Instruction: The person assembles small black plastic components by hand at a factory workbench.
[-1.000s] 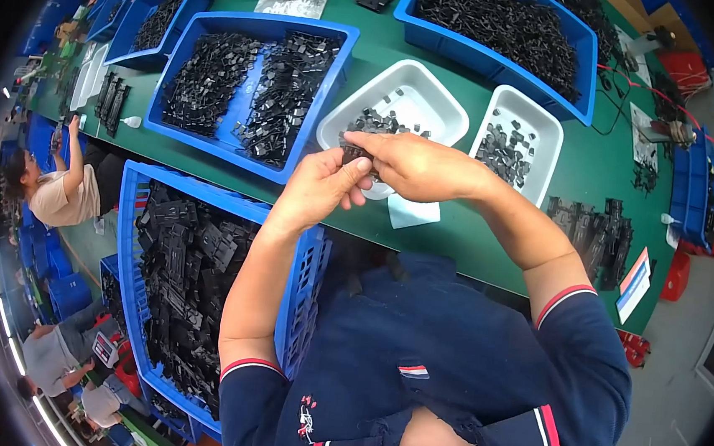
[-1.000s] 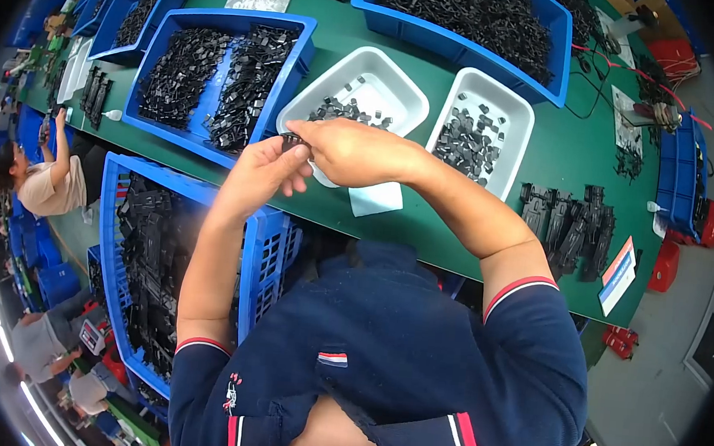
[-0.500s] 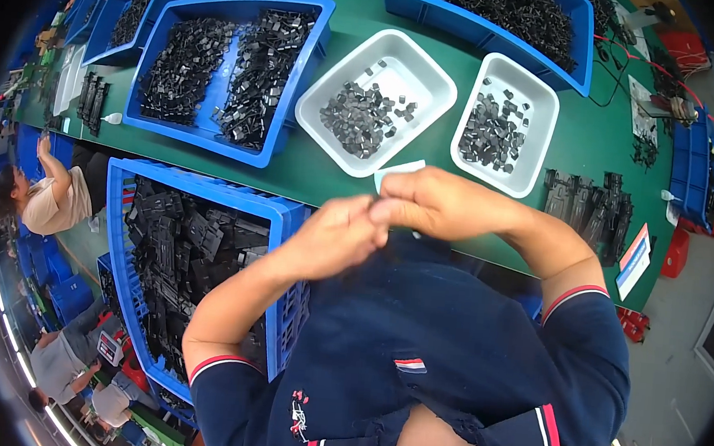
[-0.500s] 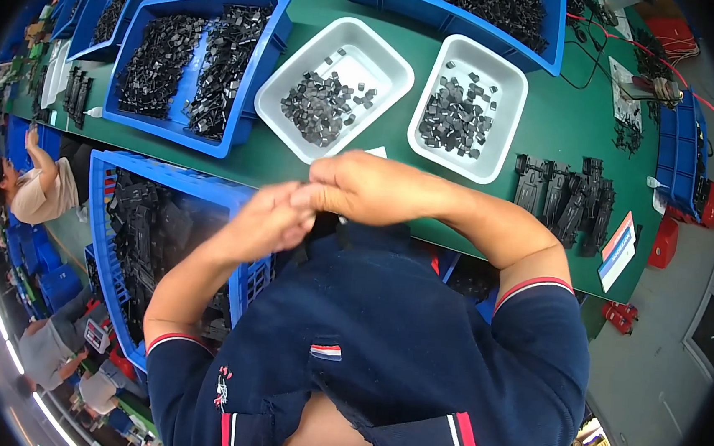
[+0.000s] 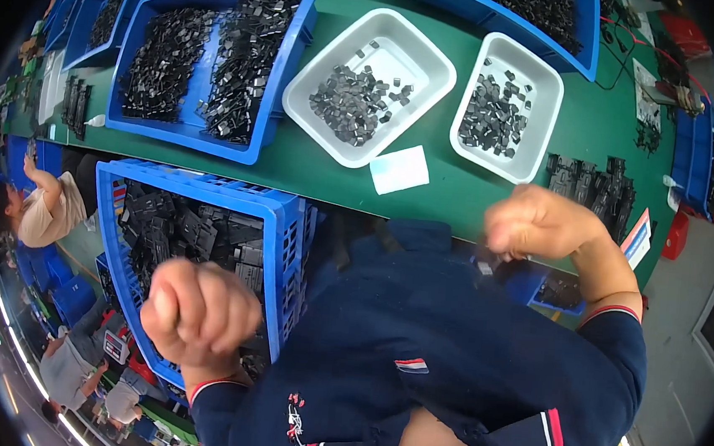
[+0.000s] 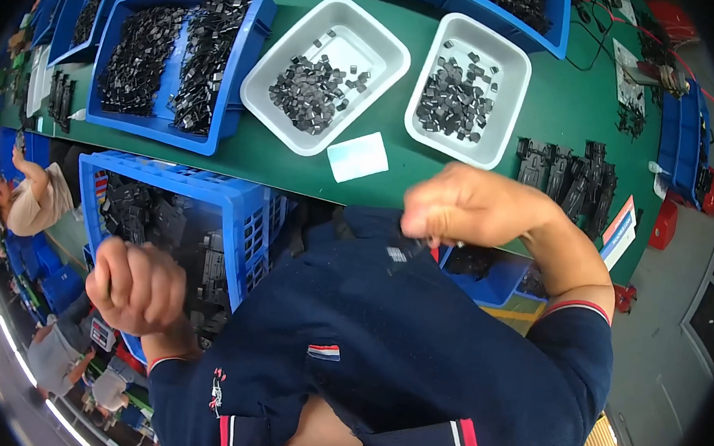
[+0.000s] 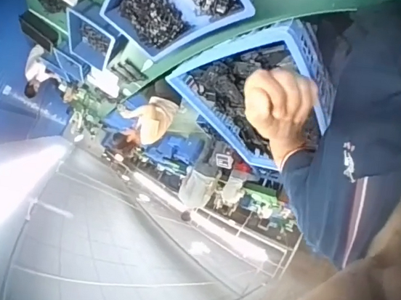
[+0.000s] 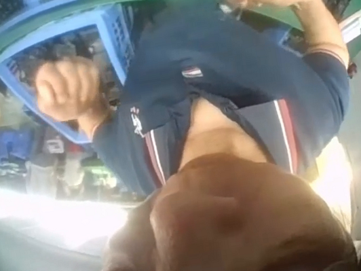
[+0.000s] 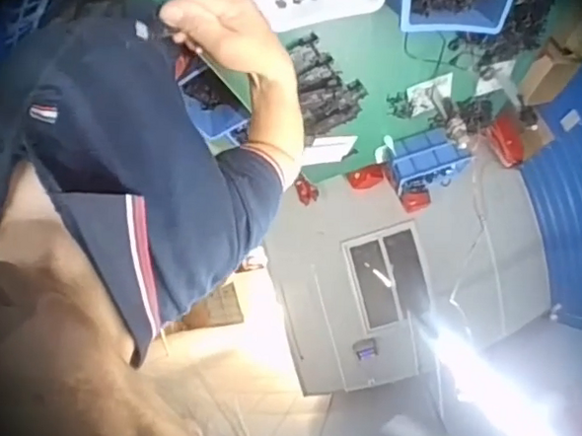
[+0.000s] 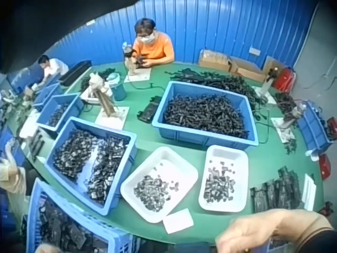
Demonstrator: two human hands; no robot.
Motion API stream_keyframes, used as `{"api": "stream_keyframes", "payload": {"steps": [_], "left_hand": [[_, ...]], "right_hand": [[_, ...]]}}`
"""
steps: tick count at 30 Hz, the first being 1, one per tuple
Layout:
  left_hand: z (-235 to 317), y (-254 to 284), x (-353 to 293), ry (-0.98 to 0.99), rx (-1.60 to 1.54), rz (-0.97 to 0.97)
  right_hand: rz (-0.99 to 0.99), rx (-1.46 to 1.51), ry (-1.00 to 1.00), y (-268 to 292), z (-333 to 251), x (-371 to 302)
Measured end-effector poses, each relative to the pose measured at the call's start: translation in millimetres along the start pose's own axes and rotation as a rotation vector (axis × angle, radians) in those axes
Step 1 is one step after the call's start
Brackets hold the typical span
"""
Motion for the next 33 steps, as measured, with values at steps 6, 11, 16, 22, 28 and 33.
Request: {"api": "stream_keyframes", "payload": {"steps": [6, 11, 16, 22, 28, 33], "left_hand": [[-96, 42, 127, -0.124, 1.184, 0.265], [-148, 96, 195, -0.258, 1.731, 0.177], [-155, 91, 204, -0.32, 2.036, 0.125], [-142, 100, 207, -0.681, 1.907, 0.145], [-121, 51, 198, 0.16, 1.375, 0.042], [-113, 35, 168, 0.349, 1.233, -0.208]], "right_hand": [[0.705, -0.022, -0.053, 23, 34, 65], [0.744, -0.022, 0.151, 17, 59, 88], [0.872, -0.174, 0.183, 18, 66, 90], [0.941, -0.36, 0.27, 15, 65, 102], [0.897, -0.573, 0.237, 9, 60, 109], [0.74, -0.475, 0.304, 1, 61, 106]]}}
Point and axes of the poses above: each hand's wrist, its own x-axis towards the middle knuckle, its own y-axis out of the back of the hand, z = x × y, the point moved 2 cm from there along x, towards the middle knuckle, and after that the axes turned 15 degrees about z, right-handed, at the moved point
